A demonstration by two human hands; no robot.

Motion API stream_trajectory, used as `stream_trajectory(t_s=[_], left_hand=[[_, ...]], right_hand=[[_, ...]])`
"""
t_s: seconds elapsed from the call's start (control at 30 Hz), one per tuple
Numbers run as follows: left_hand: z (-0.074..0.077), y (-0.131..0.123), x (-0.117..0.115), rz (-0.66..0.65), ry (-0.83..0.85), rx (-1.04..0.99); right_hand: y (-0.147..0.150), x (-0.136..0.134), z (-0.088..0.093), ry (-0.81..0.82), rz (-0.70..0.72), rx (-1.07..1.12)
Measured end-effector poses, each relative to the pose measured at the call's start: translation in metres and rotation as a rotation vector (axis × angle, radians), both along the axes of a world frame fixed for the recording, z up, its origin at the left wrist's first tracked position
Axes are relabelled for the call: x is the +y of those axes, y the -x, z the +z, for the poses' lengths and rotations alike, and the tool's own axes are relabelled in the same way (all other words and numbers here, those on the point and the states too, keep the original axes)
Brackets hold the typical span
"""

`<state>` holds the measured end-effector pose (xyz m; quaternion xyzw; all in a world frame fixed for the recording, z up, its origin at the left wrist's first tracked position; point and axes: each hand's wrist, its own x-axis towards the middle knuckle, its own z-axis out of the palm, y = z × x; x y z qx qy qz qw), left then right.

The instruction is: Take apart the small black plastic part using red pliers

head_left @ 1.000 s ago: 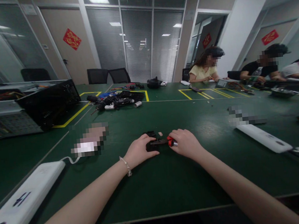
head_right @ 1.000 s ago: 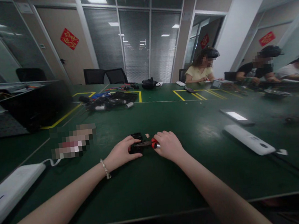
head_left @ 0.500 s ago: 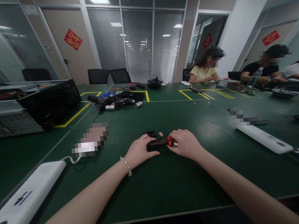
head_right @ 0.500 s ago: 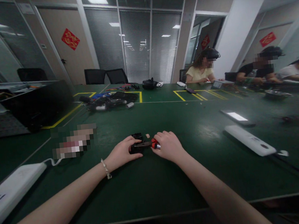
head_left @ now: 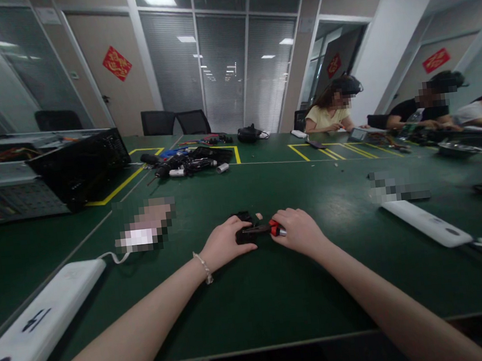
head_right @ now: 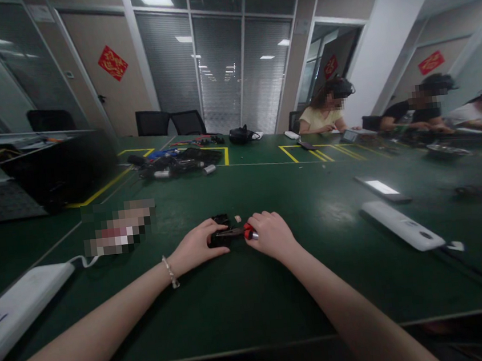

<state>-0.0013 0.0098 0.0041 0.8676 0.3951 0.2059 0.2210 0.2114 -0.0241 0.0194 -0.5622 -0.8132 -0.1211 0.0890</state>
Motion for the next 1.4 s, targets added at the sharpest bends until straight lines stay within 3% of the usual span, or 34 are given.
stream_trajectory(t_s=[1.4], left_hand=[[0.0004,0.0004,0.0002,0.020,0.001,0.002]], right_hand=[[-0.0070,0.0030,-0.0007,-0.005,-0.035,0.021]])
